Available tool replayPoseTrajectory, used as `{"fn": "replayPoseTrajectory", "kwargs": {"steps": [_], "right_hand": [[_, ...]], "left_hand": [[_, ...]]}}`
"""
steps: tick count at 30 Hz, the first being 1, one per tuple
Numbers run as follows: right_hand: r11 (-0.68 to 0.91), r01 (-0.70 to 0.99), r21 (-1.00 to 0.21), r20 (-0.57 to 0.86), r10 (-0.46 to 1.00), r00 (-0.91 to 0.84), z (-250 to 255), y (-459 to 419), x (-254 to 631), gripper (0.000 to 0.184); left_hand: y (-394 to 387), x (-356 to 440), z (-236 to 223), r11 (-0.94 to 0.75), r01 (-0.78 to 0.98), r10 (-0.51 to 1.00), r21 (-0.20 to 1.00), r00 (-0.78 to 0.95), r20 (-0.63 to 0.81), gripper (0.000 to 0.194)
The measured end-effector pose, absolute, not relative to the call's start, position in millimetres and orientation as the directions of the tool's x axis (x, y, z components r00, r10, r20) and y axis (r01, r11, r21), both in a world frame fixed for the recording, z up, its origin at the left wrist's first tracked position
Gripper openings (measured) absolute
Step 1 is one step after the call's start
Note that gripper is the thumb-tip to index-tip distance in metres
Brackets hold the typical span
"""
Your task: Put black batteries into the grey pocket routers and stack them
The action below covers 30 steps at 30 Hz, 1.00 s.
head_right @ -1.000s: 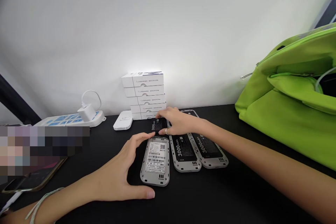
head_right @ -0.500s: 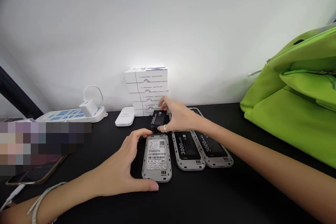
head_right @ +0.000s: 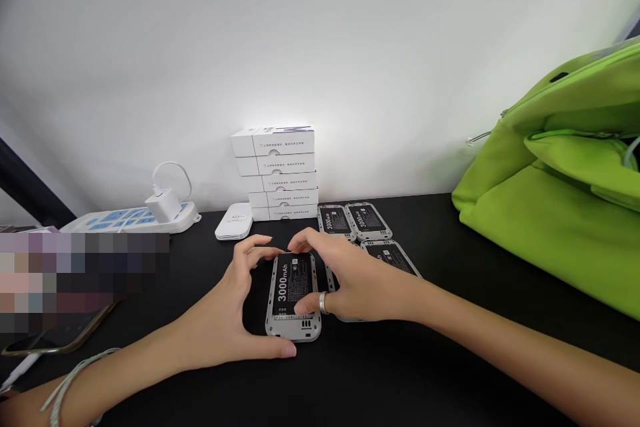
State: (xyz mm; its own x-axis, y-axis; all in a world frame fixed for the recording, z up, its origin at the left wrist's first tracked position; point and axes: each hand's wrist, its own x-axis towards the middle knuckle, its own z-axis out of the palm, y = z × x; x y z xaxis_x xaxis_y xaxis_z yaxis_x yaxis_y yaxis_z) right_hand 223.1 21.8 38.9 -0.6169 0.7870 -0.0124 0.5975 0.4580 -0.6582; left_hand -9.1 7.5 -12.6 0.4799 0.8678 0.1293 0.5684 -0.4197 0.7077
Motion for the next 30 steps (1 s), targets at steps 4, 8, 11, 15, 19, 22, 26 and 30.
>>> {"fn": "replayPoseTrajectory", "kwargs": {"steps": [4,8,11,15,19,22,26,30], "right_hand": [[0.526,0.62,-0.583,0.0,0.762,-0.647,34,13,225,0.066],[0.695,0.61,-0.381,0.023,0.667,-0.745,31,9,225,0.085],[0.671,0.614,-0.415,-0.036,0.662,-0.748,31,13,225,0.09],[0.638,0.562,-0.527,0.023,0.671,-0.741,28,18,227,0.104],[0.701,0.506,-0.503,0.134,0.642,-0.755,30,16,228,0.099],[0.681,0.588,-0.436,0.226,0.715,-0.661,36,23,236,0.094],[0.555,0.722,-0.413,0.289,0.831,-0.475,45,57,271,0.09],[0.41,0.781,-0.471,0.111,0.906,-0.409,40,95,320,0.09]], "left_hand": [[7,-9,-13,-0.429,0.547,0.862,0.719,0.486,0.144,0.111],[9,-9,-13,-0.469,0.523,0.846,0.712,0.497,0.192,0.106],[9,-9,-13,-0.522,0.515,0.827,0.68,0.499,0.257,0.103],[6,-7,-13,-0.679,0.49,0.728,0.547,0.545,0.416,0.099],[3,-6,-14,-0.781,0.438,0.625,0.446,0.559,0.545,0.099],[3,-6,-13,-0.754,0.475,0.657,0.454,0.553,0.512,0.092],[2,-6,-7,-0.636,0.574,0.765,0.516,0.558,0.321,0.069],[-1,-4,2,-0.62,0.596,0.765,0.51,0.604,0.223,0.048]]}}
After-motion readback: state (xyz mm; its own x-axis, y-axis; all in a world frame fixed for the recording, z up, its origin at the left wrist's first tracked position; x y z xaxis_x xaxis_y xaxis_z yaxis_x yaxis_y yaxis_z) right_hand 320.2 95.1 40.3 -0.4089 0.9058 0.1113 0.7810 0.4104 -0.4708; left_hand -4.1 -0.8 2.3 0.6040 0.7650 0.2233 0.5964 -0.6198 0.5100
